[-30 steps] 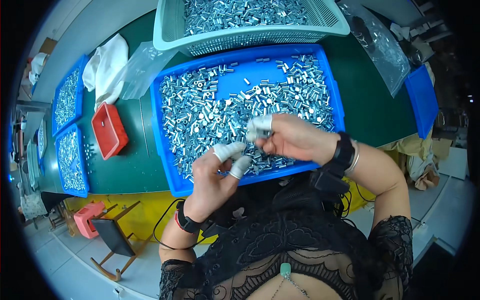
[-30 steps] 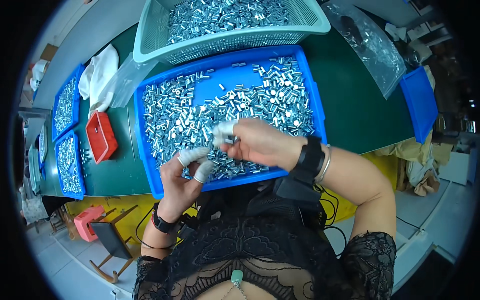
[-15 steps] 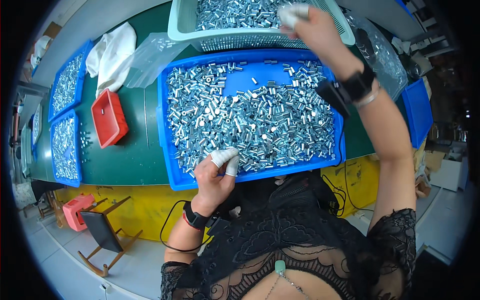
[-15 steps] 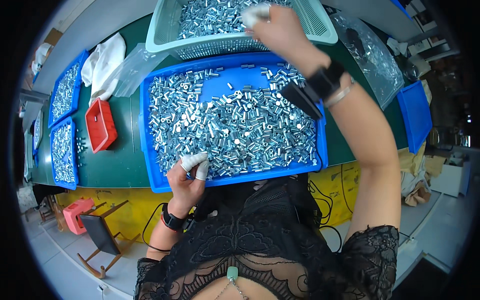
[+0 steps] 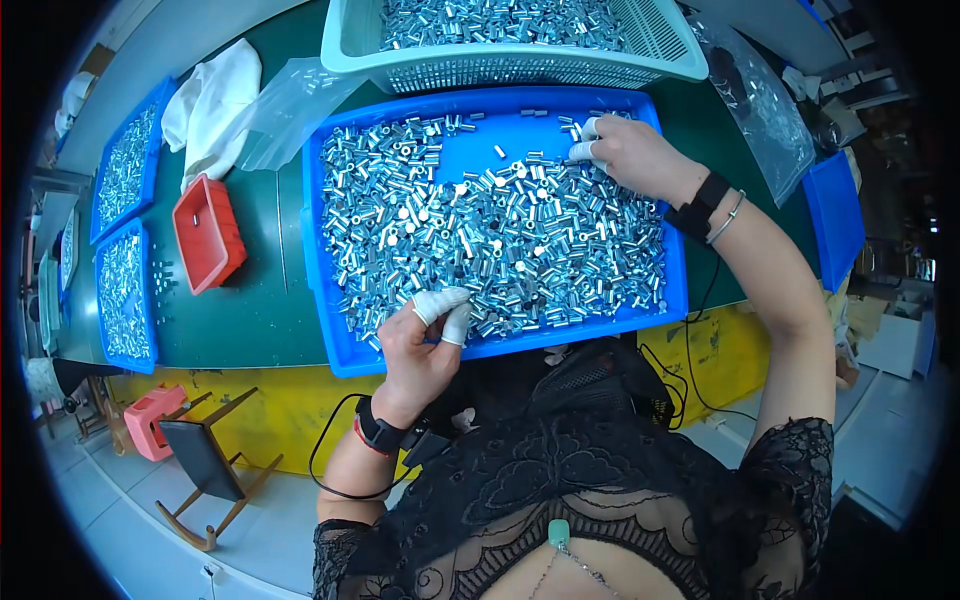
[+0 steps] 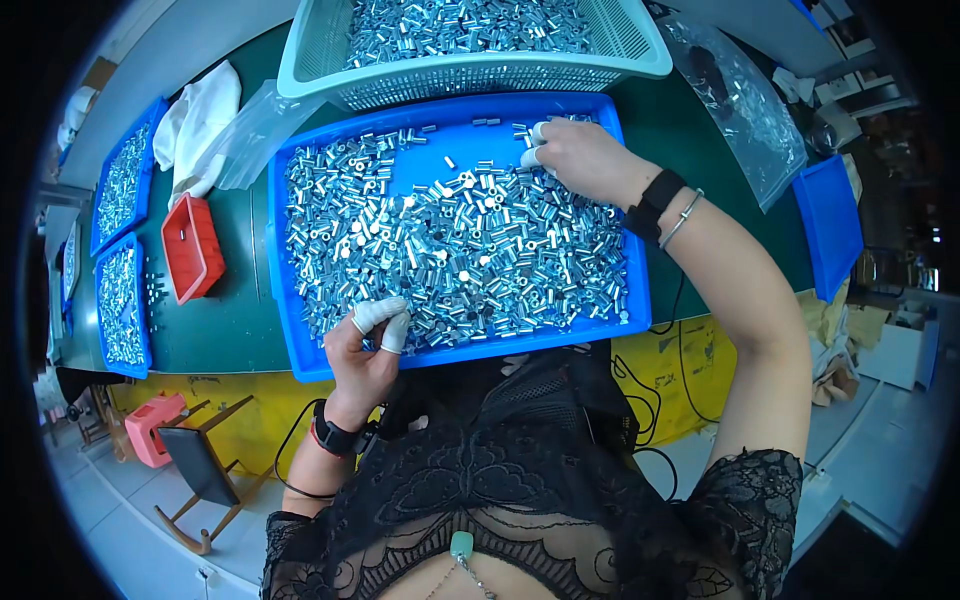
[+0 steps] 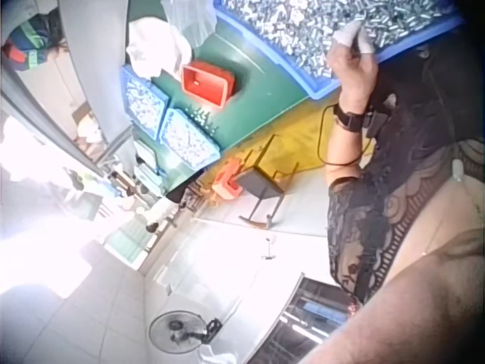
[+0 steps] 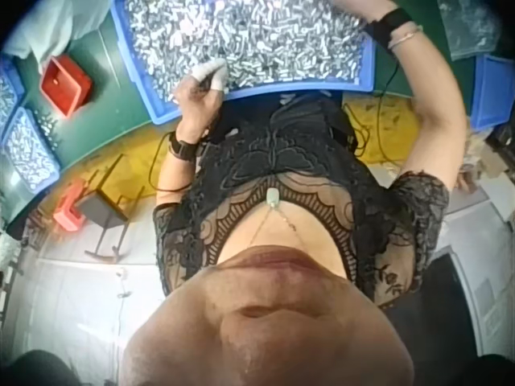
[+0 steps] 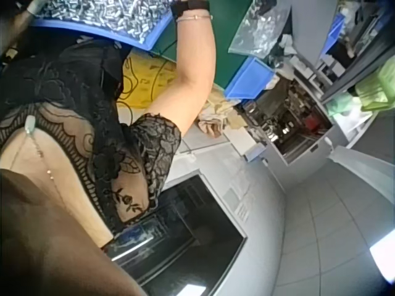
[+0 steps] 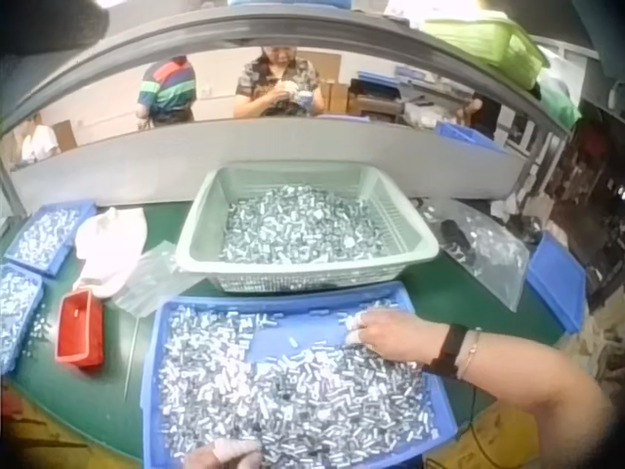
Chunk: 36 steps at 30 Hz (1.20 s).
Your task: Manually assembling and inspecting small metal and plastic hardware parts at a factory workstation.
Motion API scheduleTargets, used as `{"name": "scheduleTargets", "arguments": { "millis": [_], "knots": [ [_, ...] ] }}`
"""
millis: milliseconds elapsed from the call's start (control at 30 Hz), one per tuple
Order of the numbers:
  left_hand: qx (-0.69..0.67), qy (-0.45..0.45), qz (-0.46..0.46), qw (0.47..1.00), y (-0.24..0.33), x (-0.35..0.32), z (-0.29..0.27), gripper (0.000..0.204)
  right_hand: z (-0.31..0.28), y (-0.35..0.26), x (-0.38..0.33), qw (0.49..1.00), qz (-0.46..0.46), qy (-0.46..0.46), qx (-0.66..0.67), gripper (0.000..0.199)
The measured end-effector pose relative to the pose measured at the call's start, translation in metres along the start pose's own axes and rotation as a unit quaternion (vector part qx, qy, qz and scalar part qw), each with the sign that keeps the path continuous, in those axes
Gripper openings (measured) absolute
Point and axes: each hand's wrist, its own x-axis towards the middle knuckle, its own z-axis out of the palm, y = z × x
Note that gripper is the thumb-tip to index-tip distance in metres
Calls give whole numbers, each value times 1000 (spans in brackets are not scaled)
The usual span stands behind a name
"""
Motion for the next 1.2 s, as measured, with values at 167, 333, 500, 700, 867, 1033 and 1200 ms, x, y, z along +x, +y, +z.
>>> {"name": "scheduleTargets", "arguments": {
  "millis": [167,333,500,700,867,1033,1200],
  "knots": [
    [23,0,-6,1000,0,0,1,15,-3,7,17,998,7,-14,61,16],
    [29,-1,-14,999,1,0,2,14,2,2,20,983,144,5,118,17],
    [23,1,-23,999,0,0,2,13,-1,-5,22,972,196,10,132,18],
    [14,1,-26,1000,-1,1,1,13,4,-11,19,977,174,69,103,18],
    [6,4,-31,999,0,-1,1,13,5,-8,22,981,167,56,85,19],
    [-43,14,-54,997,4,2,-2,13,-12,-28,14,936,187,89,283,22],
    [-23,1,61,998,33,28,-9,30,-50,-98,-7,802,190,46,564,22]
  ]
}}
